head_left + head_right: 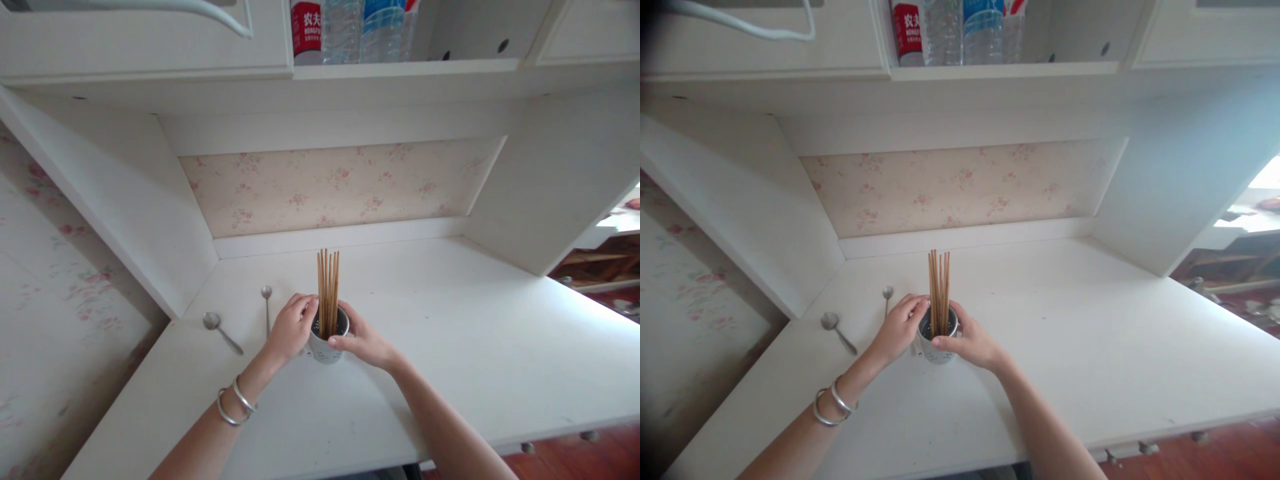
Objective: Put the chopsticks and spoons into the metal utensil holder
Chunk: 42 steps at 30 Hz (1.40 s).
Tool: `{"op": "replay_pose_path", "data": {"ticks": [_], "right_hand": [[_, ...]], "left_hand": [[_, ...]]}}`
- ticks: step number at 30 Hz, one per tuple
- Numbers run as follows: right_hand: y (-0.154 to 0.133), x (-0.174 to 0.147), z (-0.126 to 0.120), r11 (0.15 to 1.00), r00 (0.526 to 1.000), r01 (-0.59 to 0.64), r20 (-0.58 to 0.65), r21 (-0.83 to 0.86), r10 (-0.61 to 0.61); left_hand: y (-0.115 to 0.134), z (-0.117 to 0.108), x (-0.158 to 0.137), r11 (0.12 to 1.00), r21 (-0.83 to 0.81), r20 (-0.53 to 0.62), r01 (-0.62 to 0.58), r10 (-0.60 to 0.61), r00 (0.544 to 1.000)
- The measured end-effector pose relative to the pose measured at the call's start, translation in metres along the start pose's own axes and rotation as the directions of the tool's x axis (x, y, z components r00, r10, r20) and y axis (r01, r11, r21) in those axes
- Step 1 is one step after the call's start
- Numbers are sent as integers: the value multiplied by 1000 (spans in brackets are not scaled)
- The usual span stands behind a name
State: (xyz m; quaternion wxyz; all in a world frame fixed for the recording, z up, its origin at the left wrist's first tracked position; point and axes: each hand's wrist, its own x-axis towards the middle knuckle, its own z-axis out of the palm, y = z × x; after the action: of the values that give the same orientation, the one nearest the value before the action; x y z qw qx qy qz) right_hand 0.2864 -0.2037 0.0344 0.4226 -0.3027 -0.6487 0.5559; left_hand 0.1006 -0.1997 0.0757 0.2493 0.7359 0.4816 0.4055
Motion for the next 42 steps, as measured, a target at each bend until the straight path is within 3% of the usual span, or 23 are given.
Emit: {"op": "replay_pose_path", "data": {"ticks": [5,12,20,42], "right_hand": [[1,1,0,1000,1000,13,6,2,-13],[-1,1,0,1000,1000,-9,25,24,8],[-6,1,2,999,999,-17,32,32,16],[-2,2,4,999,1000,-9,22,54,8]], "left_hand": [[0,10,-21,961,-258,99,102,-79,992],[-10,22,-36,818,-528,156,227,-170,973],[-12,16,-42,782,-578,207,232,-134,969],[-10,17,-39,778,-600,185,189,-96,978]]}}
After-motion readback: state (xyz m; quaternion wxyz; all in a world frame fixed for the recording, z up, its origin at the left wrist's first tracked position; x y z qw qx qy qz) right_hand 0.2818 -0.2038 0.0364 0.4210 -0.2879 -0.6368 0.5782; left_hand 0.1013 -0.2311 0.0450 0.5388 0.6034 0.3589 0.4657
